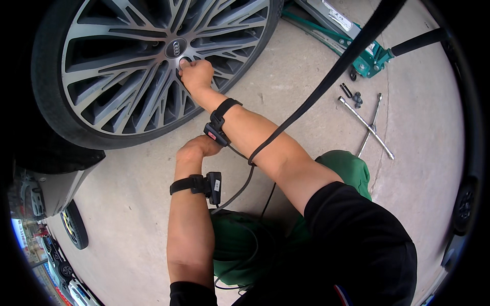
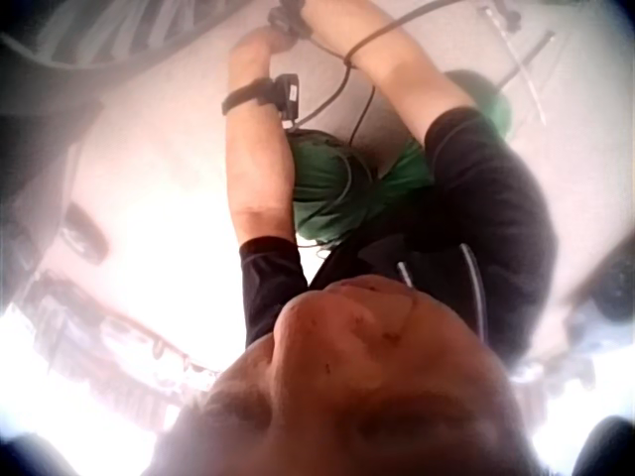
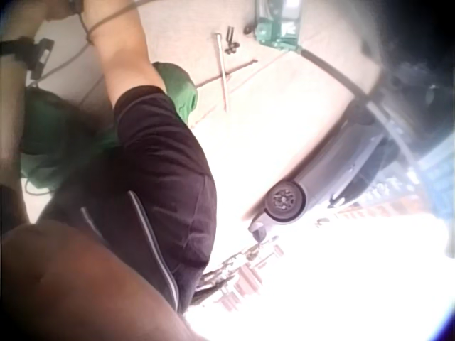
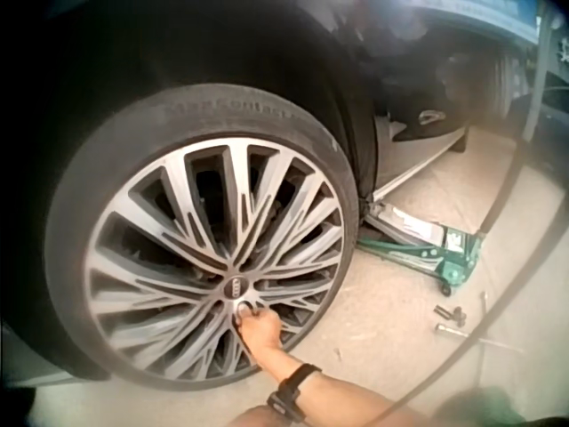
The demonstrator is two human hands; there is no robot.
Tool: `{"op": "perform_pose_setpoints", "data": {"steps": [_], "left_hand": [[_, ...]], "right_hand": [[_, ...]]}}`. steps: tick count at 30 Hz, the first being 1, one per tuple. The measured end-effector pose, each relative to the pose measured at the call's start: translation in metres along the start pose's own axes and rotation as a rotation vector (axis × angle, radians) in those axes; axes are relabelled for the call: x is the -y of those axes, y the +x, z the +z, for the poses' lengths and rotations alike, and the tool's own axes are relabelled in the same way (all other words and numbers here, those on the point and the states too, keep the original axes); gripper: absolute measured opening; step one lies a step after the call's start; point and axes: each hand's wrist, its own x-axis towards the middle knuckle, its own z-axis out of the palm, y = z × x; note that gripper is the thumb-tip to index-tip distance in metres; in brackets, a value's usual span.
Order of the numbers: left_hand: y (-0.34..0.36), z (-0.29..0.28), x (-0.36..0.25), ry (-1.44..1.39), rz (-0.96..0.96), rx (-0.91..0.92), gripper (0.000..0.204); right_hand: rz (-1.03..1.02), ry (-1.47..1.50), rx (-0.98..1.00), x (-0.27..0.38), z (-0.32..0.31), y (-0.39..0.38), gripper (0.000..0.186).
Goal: The person lifts a car using a floor jack, removes lug nuts and caps, and uses a cross wrench to loosen a wheel.
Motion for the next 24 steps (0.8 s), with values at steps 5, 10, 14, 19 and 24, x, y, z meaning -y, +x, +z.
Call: {"op": "perform_pose_setpoints", "data": {"steps": [5, 10, 14, 19, 24], "left_hand": [[-0.035, -0.018, -0.009, 0.006, -0.062, 0.039, 0.048], [-0.014, -0.015, -0.033, 0.11, -0.011, 0.079, 0.06], [-0.011, -0.019, -0.066, 0.11, 0.017, 0.065, 0.06], [0.012, -0.016, -0.098, 0.21, 0.121, 0.062, 0.062], [0.012, -0.015, -0.135, 0.294, 0.104, 0.06, 0.063]], "right_hand": [[-0.078, -0.265, 0.146, 0.01, -0.001, 0.0, 0.029], [-0.147, -0.793, 0.63, 0.062, -0.067, 0.034, 0.038], [-0.376, -1.051, 0.477, 0.108, -0.171, 0.076, 0.043], [0.018, -1.13, -0.049, 0.119, -0.399, 0.078, 0.035], [0.476, -1.356, -0.441, 0.005, -0.601, -0.044, 0.05]]}}
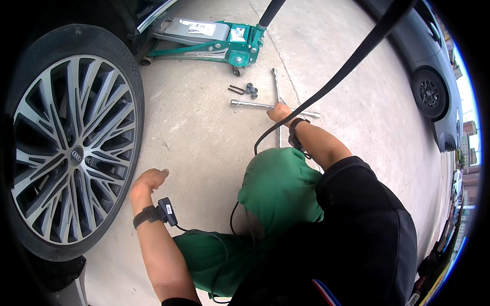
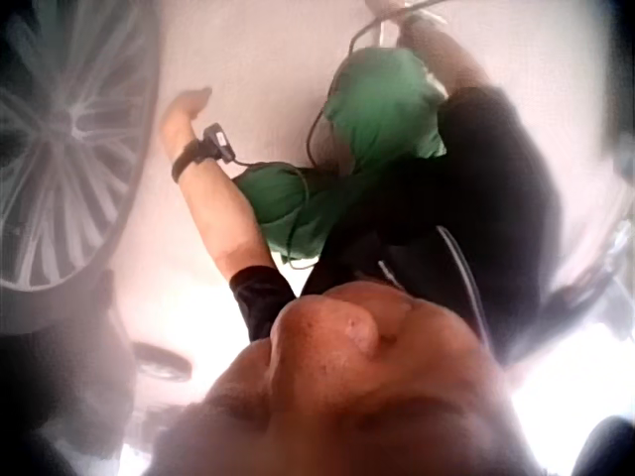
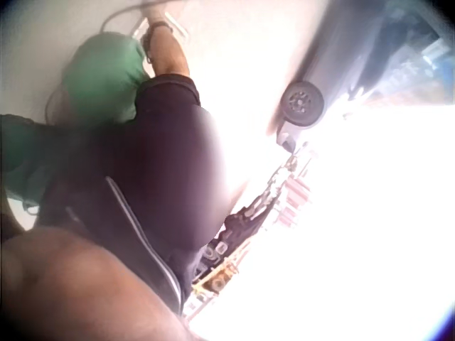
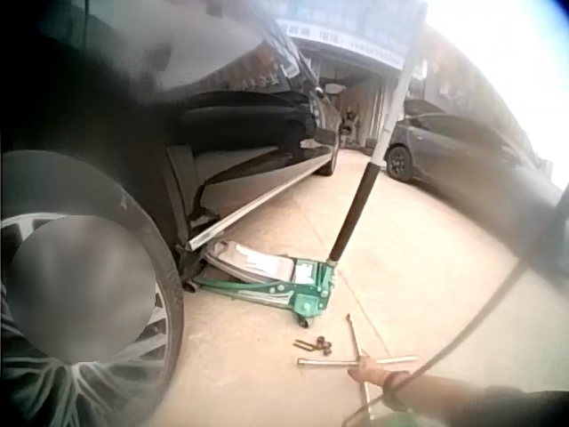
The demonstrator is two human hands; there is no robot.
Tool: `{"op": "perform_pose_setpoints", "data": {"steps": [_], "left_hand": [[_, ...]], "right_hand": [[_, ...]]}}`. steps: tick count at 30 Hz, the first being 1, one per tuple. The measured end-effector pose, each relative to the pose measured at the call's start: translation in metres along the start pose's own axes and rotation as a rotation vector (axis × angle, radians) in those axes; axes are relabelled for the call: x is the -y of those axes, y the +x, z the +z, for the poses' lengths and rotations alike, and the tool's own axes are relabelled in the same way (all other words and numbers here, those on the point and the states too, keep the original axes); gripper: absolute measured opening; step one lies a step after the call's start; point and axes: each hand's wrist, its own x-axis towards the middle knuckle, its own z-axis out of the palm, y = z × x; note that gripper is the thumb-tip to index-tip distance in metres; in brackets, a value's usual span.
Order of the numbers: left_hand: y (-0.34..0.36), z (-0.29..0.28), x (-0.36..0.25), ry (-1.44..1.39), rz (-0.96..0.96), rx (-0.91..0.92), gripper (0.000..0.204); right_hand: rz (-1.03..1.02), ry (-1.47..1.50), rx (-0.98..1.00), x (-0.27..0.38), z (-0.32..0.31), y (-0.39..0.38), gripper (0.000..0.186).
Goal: The person lifts a car using a floor jack, removes lug nuts and caps, and uses a cross wrench to loosen a wheel.
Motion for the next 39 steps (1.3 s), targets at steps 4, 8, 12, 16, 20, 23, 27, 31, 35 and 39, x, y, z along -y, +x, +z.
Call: {"op": "perform_pose_setpoints", "data": {"steps": [4, 8, 12, 16, 20, 23, 27, 31, 35, 39], "left_hand": [[0.001, -0.005, -0.024, -0.026, 0.015, 0.024, 0.059], [0.01, -0.004, -0.04, 0.024, 0.031, -0.003, 0.059], [0.017, 0.001, -0.041, 0.023, 0.034, -0.054, 0.058], [-0.023, -0.014, -0.048, -0.156, 0.014, -0.066, 0.057], [-0.028, -0.025, -0.06, -0.314, 0.195, -0.112, 0.066], [-0.039, -0.027, -0.059, -0.641, 0.356, -0.138, 0.067], [-0.065, -0.032, -0.065, -0.795, 0.555, -0.107, 0.067], [-0.07, -0.022, -0.047, -0.557, 0.593, 0.034, 0.066], [-0.067, 0.007, -0.005, -0.533, 0.49, 0.01, 0.058], [-0.08, 0.038, 0.05, -0.661, 0.267, -0.102, 0.05]], "right_hand": [[0.086, 0.126, 0.166, -0.054, 0.042, -0.038, 0.042], [0.114, 0.221, 0.165, -0.061, 0.058, -0.035, 0.03], [0.272, 0.988, 0.356, -0.074, 0.052, -0.033, 0.022], [0.443, 1.053, 0.184, -0.074, 0.026, -0.043, 0.036], [0.189, 0.716, -0.218, -0.102, 0.025, -0.056, 0.055], [0.03, 0.59, -0.187, -0.073, -0.01, -0.076, 0.056], [-0.233, 0.432, -0.083, -0.013, -0.059, -0.098, 0.053], [-0.438, 0.379, 0.074, 0.062, -0.076, -0.125, 0.049], [-0.655, 0.316, 0.204, 0.127, -0.066, -0.151, 0.049], [-0.759, 0.258, 0.387, 0.175, -0.048, -0.196, 0.049]]}}
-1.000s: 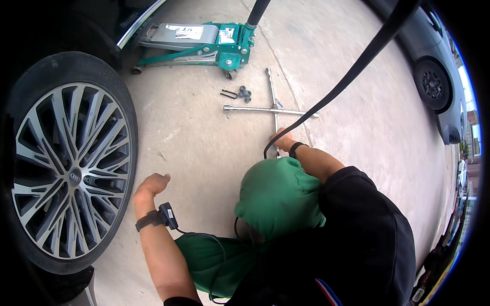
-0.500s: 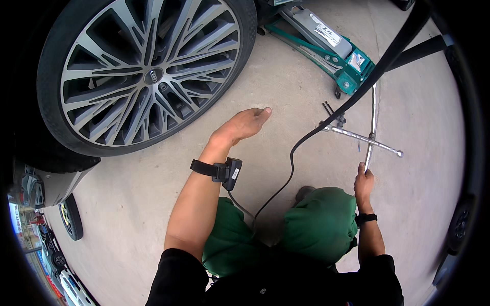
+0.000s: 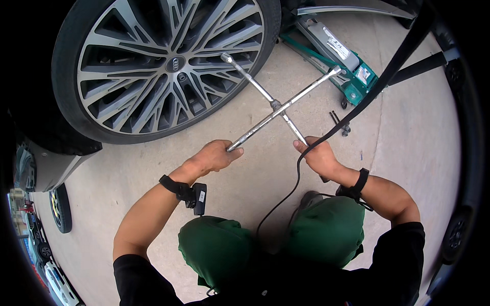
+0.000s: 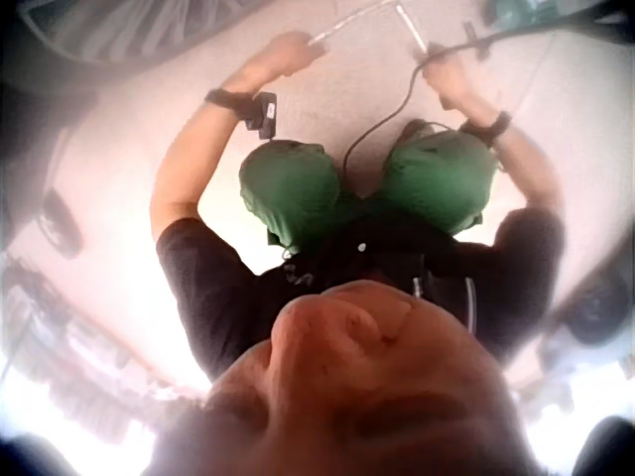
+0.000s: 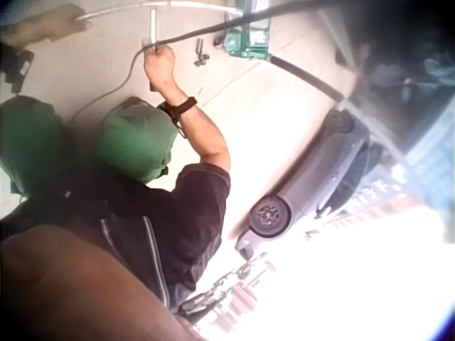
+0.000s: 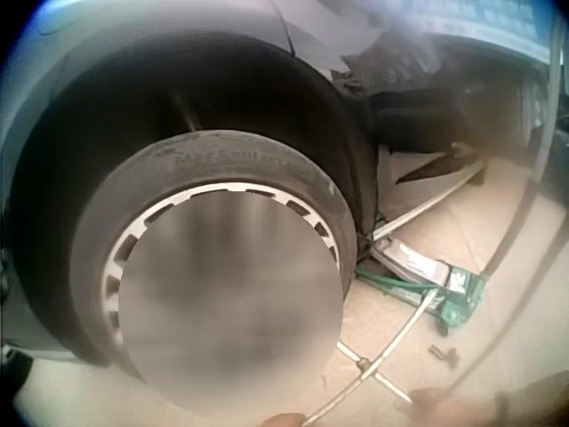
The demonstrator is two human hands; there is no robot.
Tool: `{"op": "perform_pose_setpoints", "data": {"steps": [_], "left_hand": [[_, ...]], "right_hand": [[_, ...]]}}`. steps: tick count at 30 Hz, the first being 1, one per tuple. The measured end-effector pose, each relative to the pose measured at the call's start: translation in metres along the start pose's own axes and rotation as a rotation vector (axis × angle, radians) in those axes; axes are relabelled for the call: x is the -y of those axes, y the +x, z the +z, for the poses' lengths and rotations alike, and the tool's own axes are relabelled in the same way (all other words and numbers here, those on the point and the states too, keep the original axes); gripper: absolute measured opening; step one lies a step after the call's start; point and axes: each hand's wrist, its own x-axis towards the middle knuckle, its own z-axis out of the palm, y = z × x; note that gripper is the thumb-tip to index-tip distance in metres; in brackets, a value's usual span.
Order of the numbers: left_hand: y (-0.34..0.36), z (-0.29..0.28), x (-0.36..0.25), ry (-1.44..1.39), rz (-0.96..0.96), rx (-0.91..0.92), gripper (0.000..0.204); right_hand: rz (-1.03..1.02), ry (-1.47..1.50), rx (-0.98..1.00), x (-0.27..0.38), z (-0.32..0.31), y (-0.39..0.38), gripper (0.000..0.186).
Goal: The person lifts a car using a floor jack, removes lug nuts and caps, and uses a cross wrench to loosen a wheel.
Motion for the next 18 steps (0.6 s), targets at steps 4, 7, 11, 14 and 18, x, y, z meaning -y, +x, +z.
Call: {"op": "perform_pose_setpoints", "data": {"steps": [4, 7, 11, 14, 18], "left_hand": [[-0.026, 0.001, 0.051, 0.079, 0.012, -0.161, 0.047], [-0.04, 0.006, 0.07, -0.009, -0.044, -0.167, 0.046], [-0.042, 0.005, 0.086, 0.0, -0.086, -0.18, 0.044], [-0.043, 0.001, 0.092, -0.002, -0.093, -0.216, 0.043], [-0.043, -0.004, 0.097, -0.013, -0.093, -0.234, 0.043]], "right_hand": [[-0.043, 0.077, 0.118, 0.018, 0.043, -0.011, 0.048], [-0.026, 0.107, 0.169, 0.026, 0.061, -0.014, 0.045], [-0.095, 0.073, 0.163, 0.035, 0.074, -0.014, 0.044], [-0.131, 0.044, 0.15, 0.044, 0.076, -0.012, 0.044], [-0.095, 0.049, 0.171, 0.054, 0.076, -0.011, 0.045]]}}
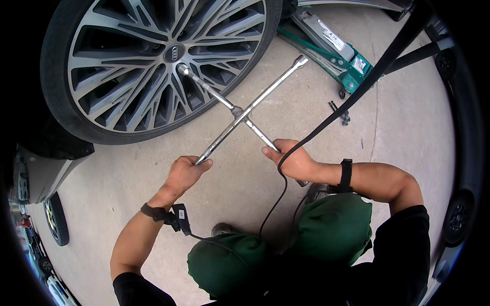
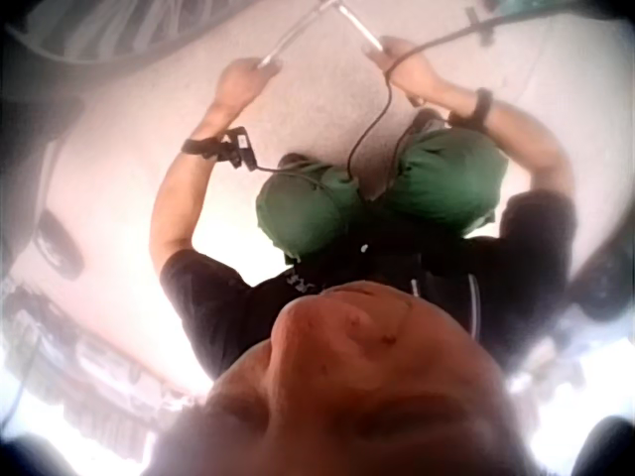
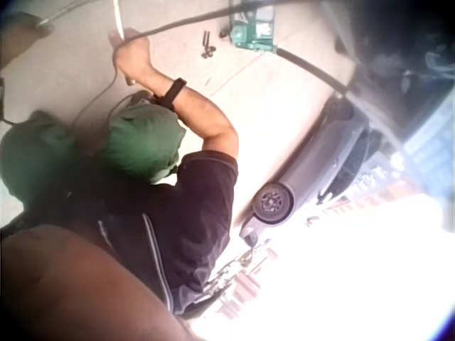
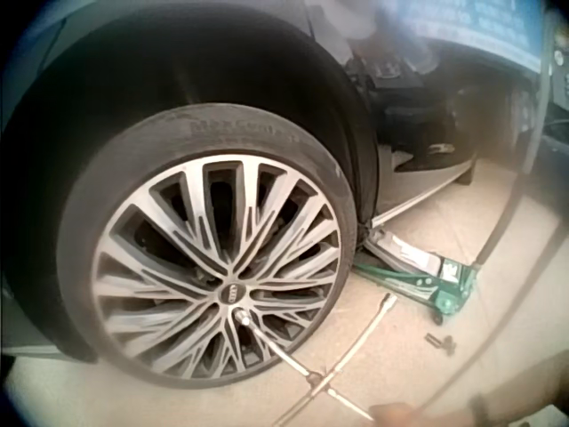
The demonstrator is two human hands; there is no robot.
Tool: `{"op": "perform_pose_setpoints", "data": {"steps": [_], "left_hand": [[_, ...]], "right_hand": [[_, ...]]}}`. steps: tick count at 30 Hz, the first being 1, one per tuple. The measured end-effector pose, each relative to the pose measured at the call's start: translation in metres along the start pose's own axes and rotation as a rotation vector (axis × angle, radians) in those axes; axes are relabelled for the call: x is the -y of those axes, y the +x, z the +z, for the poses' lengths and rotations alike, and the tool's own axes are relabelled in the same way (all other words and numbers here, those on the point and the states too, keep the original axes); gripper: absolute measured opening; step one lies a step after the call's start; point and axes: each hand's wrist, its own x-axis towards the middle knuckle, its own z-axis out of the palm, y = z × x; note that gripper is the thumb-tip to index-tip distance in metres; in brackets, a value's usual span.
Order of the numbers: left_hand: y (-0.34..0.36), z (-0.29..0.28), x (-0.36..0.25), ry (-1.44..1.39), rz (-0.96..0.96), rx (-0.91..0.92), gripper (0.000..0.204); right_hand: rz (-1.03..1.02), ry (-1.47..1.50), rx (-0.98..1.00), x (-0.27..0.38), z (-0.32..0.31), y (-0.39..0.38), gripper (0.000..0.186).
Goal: The person lifts a car using a floor jack, removes lug nuts and caps, and uses a cross wrench to loosen a wheel.
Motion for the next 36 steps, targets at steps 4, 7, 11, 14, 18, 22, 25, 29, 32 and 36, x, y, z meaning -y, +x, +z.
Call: {"op": "perform_pose_setpoints", "data": {"steps": [4, 7, 11, 14, 18, 22, 25, 29, 32, 36], "left_hand": [[-0.001, -0.005, 0.002, -0.011, 0.001, 0.0, 0.043], [-0.007, -0.012, -0.003, 0.002, -0.001, -0.014, 0.042], [-0.023, -0.024, -0.014, 0.04, -0.033, -0.062, 0.04], [-0.037, -0.04, -0.023, 0.119, -0.016, -0.11, 0.039], [-0.046, -0.066, -0.021, 0.196, -0.03, -0.179, 0.036], [-0.031, -0.061, 0.005, 0.15, -0.049, -0.211, 0.033], [-0.01, -0.044, 0.021, 0.066, -0.055, -0.226, 0.032], [0.004, -0.037, 0.031, 0.012, -0.047, -0.207, 0.033], [0.003, -0.037, 0.032, 0.004, -0.062, -0.184, 0.035], [0.003, -0.04, 0.037, 0.012, -0.024, -0.156, 0.036]], "right_hand": [[0.005, 0.03, 0.017, -0.001, 0.003, 0.003, 0.045], [0.051, 0.064, 0.038, 0.003, 0.004, 0.004, 0.046], [0.044, 0.089, 0.056, 0.008, 0.004, 0.004, 0.046], [-0.021, 0.111, 0.106, 0.012, 0.002, 0.004, 0.045], [0.236, 0.355, 0.396, 0.059, -0.004, 0.008, 0.041], [0.306, 0.406, 0.469, 0.063, 0.011, 0.019, 0.037], [0.279, 0.346, 0.443, 0.053, 0.024, 0.023, 0.037], [0.282, 0.325, 0.469, 0.047, 0.023, 0.028, 0.038], [0.273, 0.306, 0.506, 0.042, 0.026, 0.039, 0.042], [0.29, 0.473, 0.475, 0.051, 0.02, 0.054, 0.045]]}}
